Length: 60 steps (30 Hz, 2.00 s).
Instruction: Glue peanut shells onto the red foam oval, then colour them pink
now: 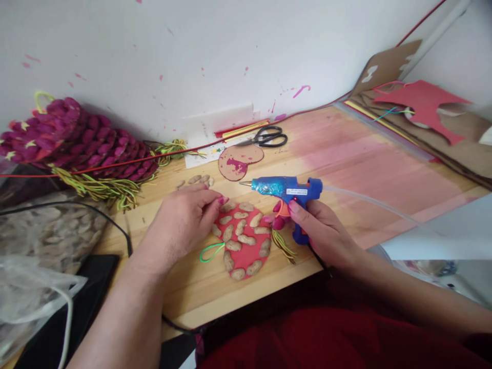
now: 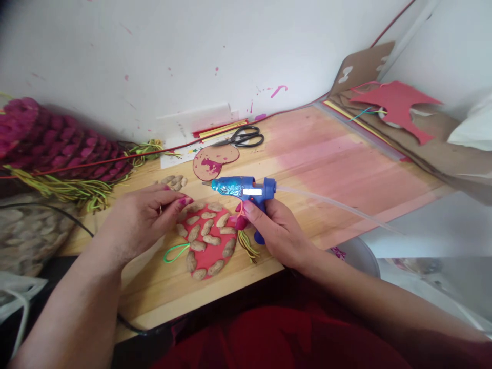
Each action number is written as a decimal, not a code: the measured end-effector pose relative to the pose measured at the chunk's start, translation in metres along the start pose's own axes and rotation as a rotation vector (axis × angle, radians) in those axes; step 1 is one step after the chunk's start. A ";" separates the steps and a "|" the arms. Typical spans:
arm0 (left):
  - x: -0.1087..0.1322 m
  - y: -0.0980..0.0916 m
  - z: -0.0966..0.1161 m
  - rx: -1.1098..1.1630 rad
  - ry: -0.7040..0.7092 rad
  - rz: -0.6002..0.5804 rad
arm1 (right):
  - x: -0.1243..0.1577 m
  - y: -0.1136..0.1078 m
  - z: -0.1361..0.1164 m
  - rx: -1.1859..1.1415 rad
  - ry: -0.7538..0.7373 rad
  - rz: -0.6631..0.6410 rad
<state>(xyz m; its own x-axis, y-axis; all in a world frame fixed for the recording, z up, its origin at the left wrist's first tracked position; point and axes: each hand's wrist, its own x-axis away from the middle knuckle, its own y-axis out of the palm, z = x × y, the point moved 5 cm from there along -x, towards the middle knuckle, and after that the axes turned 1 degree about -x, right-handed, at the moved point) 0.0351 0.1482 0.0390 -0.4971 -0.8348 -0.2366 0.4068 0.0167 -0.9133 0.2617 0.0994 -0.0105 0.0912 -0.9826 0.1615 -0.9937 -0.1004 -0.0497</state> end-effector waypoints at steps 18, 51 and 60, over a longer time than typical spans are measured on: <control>0.003 -0.002 -0.003 0.081 -0.029 -0.073 | 0.001 0.001 0.000 -0.012 0.017 0.037; 0.002 0.027 0.011 0.021 0.165 -0.047 | 0.000 0.000 -0.003 0.059 -0.029 0.024; 0.001 0.008 0.005 0.076 0.062 0.016 | 0.002 0.000 -0.002 0.032 -0.003 0.039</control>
<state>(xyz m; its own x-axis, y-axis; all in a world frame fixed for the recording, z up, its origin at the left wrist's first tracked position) 0.0417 0.1449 0.0330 -0.5353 -0.7993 -0.2733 0.4707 -0.0136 -0.8822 0.2620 0.0982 -0.0077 0.0525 -0.9863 0.1562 -0.9939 -0.0668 -0.0874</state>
